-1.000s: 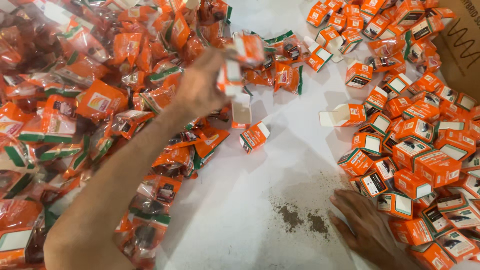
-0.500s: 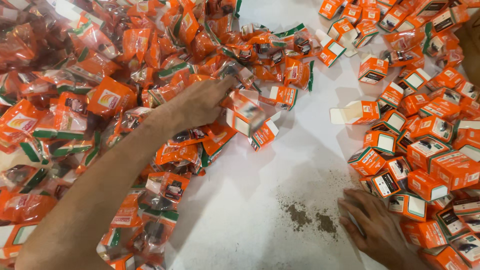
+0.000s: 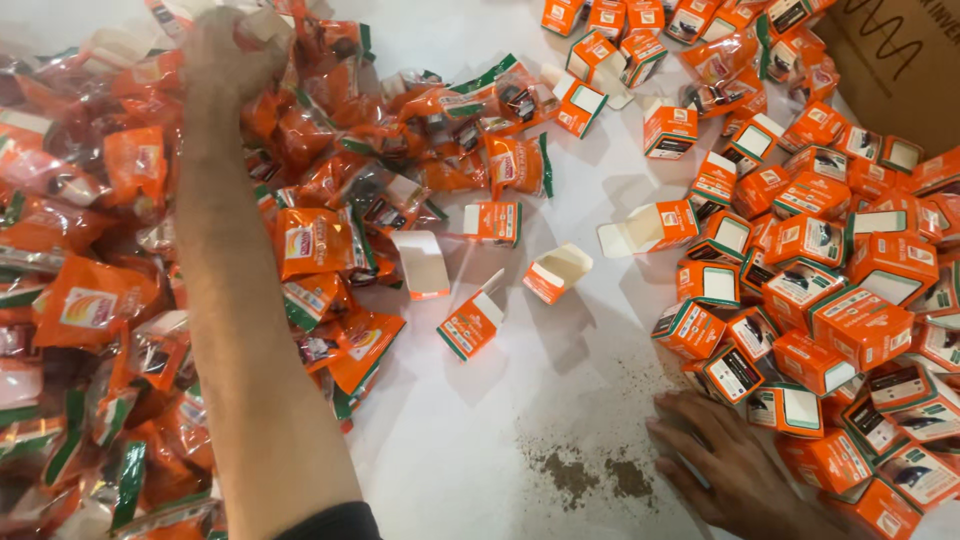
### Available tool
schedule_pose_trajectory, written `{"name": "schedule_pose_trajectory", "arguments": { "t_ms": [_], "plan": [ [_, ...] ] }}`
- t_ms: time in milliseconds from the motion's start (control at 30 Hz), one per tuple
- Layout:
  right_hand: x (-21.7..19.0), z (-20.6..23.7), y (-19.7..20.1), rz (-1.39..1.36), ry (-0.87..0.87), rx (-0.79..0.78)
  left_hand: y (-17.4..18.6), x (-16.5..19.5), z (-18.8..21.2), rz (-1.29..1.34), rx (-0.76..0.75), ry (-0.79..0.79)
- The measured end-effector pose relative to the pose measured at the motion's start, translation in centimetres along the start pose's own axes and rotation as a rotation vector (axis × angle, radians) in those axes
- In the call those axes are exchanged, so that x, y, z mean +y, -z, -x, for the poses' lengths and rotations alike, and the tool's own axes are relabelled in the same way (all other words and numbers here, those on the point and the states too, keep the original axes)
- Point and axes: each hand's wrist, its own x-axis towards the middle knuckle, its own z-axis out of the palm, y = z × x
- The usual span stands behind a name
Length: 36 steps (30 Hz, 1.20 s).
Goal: The person picks up small orange product boxes from a pile on the table, opens a box, places a plastic-wrapped item inside, folds the flaps closed, and sets the finished box aside, repeating this packing cycle one box at a time.
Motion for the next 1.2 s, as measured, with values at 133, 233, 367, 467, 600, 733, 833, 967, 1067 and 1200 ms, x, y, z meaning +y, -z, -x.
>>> {"name": "schedule_pose_trajectory", "arguments": {
  "t_ms": [133, 233, 367, 467, 600, 733, 833, 967, 1067, 1200],
  "plan": [
    [-0.3, 0.0, 0.0, -0.035, -0.005, 0.007, -2.7, 1.1, 1.9, -0.055, 0.099, -0.127],
    [-0.4, -0.2, 0.1, -0.049, -0.010, 0.014, -2.0, 1.4, 3.6, 0.175, 0.184, -0.153],
    [-0.4, -0.3, 0.1, -0.085, -0.008, 0.040, 1.5, 3.4, 6.7, 0.333, 0.398, -0.261],
    [0.0, -0.4, -0.2, -0.082, 0.006, 0.049, 5.5, 7.7, 11.1, 0.390, 0.413, -0.454],
    [0.1, -0.3, -0.8, -0.089, 0.008, 0.125, 9.0, 16.9, 21.8, 0.524, 0.000, -0.605],
    [0.8, -0.1, -1.3, -0.108, 0.182, 0.262, 7.3, 25.0, 32.8, 0.176, -0.379, -0.615],
    [0.7, 0.3, -2.0, -0.193, 0.285, 0.301, 5.5, 27.3, 37.6, 0.218, -0.409, -0.515],
    [-0.7, -0.1, -4.4, -0.365, 0.266, 0.210, 3.9, 29.4, 40.2, 0.335, -0.353, -0.402],
    [-1.5, -0.7, -5.7, -0.622, 0.043, 0.136, 4.8, 28.3, 39.4, 0.549, -0.508, -0.158],
    [-1.1, -1.6, -5.4, -0.870, 0.026, 0.112, 7.7, 21.4, 36.2, 0.194, 0.028, -0.133]
  ]
}}
